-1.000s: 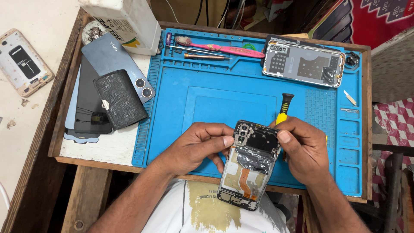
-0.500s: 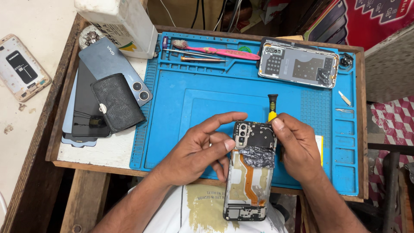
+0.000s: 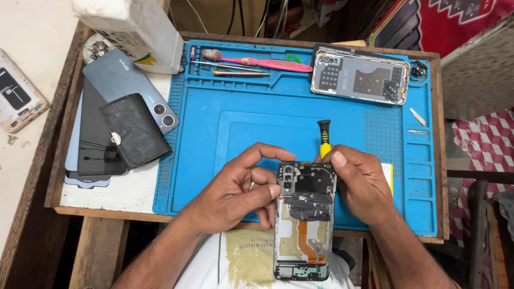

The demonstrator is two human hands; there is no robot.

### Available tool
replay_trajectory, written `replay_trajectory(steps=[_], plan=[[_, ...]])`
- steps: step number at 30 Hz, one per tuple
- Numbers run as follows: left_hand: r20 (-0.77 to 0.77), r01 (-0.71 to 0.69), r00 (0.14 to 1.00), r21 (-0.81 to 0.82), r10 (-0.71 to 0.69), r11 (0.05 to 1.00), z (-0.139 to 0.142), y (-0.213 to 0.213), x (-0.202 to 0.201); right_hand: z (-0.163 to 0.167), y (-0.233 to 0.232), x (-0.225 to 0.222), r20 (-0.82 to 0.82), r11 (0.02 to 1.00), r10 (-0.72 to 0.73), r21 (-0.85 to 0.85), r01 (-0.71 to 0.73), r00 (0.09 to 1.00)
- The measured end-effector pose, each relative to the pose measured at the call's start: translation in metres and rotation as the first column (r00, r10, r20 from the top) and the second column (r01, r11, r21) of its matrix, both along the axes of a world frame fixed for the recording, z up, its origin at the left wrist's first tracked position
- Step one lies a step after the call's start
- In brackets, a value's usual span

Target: The person uses a yellow-handled screwdriver to remove screws from a disassembled smartphone on a blue work mat. They then pick up a black screwdriver bit case, open it, and place it on the mat. Finally, they insert a new battery into the phone's chassis.

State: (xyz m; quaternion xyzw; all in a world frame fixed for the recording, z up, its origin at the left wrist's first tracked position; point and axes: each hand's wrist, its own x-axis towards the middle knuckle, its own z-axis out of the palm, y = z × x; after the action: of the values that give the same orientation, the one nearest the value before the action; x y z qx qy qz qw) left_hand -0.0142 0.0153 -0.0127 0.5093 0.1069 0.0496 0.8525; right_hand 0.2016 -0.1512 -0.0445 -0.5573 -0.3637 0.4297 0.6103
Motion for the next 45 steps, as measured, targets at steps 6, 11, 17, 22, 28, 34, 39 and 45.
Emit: replay_trajectory(steps=[6,11,17,22,28,34,39,45], plan=[[0.024,-0.019,1.000,0.055,0.018,0.998,-0.002,0.000,-0.001,-0.005,-0.005,0.001,0.006,1.000,0.026,-0.001,-0.026,1.000],[0.036,-0.049,0.998,0.110,0.045,0.993,-0.005,0.001,-0.002,-0.003,-0.005,-0.001,0.044,0.998,0.052,0.015,-0.053,0.998],[0.070,-0.064,0.996,0.121,0.056,0.991,-0.009,0.001,-0.002,0.000,-0.006,-0.001,0.175,0.996,0.063,0.054,-0.074,0.982],[0.083,-0.069,0.995,0.116,0.059,0.991,-0.007,0.000,-0.003,0.000,-0.006,0.000,0.190,0.998,0.058,0.019,-0.063,0.980],[0.106,-0.086,0.992,0.177,0.068,0.981,-0.003,-0.003,-0.007,-0.002,-0.008,-0.001,0.073,0.996,0.070,0.051,-0.074,0.995],[0.084,-0.072,0.995,0.177,0.058,0.982,0.000,-0.004,-0.008,-0.006,-0.010,0.001,0.092,0.997,0.051,0.055,-0.056,0.994],[0.098,-0.074,0.994,0.214,0.054,0.974,0.004,-0.005,-0.007,-0.005,-0.010,0.001,0.128,0.993,0.054,0.097,-0.067,0.990],[0.097,-0.089,0.993,0.239,0.068,0.967,0.017,-0.009,-0.009,0.001,-0.010,0.001,0.185,0.988,0.088,0.112,-0.110,0.979]])
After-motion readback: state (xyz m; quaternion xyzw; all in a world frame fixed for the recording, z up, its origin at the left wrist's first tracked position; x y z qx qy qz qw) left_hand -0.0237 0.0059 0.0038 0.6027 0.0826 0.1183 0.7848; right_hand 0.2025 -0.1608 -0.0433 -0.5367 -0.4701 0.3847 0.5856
